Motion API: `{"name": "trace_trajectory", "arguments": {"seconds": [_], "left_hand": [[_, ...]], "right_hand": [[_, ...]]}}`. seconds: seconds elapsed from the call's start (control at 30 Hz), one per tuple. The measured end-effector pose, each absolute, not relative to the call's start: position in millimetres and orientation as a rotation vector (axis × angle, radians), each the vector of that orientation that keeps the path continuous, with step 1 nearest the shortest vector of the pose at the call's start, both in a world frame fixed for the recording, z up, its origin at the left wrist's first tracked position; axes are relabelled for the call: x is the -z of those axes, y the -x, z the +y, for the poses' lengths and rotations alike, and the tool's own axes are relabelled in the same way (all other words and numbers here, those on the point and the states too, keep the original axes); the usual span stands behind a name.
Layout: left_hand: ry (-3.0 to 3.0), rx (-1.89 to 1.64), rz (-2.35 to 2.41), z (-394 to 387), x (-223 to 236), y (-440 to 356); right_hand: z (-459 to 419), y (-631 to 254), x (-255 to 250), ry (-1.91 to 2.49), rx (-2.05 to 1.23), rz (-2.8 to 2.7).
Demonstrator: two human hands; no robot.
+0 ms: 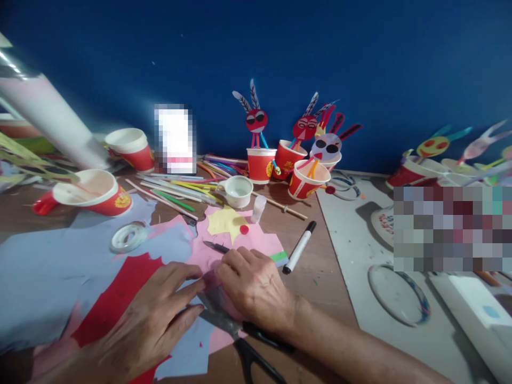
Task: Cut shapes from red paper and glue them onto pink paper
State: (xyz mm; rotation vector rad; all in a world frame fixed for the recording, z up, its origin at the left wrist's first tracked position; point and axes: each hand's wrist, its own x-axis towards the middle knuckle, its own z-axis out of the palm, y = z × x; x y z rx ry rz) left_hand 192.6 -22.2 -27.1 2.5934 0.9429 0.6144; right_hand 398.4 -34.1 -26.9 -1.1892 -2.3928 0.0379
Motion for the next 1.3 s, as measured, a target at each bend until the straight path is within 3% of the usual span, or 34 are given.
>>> {"name": "trace_trajectory", "arguments": {"seconds": [0.2, 0.5, 0.73, 1.17, 1.3], "left_hand": [[-2.599, -0.632, 0.92, -22.2, 27.5, -191.4], [-2.582, -0.655, 0.937, -23.7, 28.4, -193.6], [-2.641, -0.549, 0.963, -23.8, 29.3, -195.7], [-2.628, -0.546, 1.005, -24.8, 28.4, -198.6], [-2.601, -0.53, 1.011, -24.5, 25.8, -198.7]], "right_hand": [[-35.0, -392.6, 22.3, 1.459, -0.622, -2.059], [-35.2, -391.4, 29.1, 1.47, -0.263, -2.284], [-37.0, -388.7, 28.3, 1.472, -0.171, -2.348], [-28.4, -401.6, 7.1, 1.554, -0.539, -2.03], [-31.5, -395.4, 6.9, 1.525, -0.814, -1.962]]}}
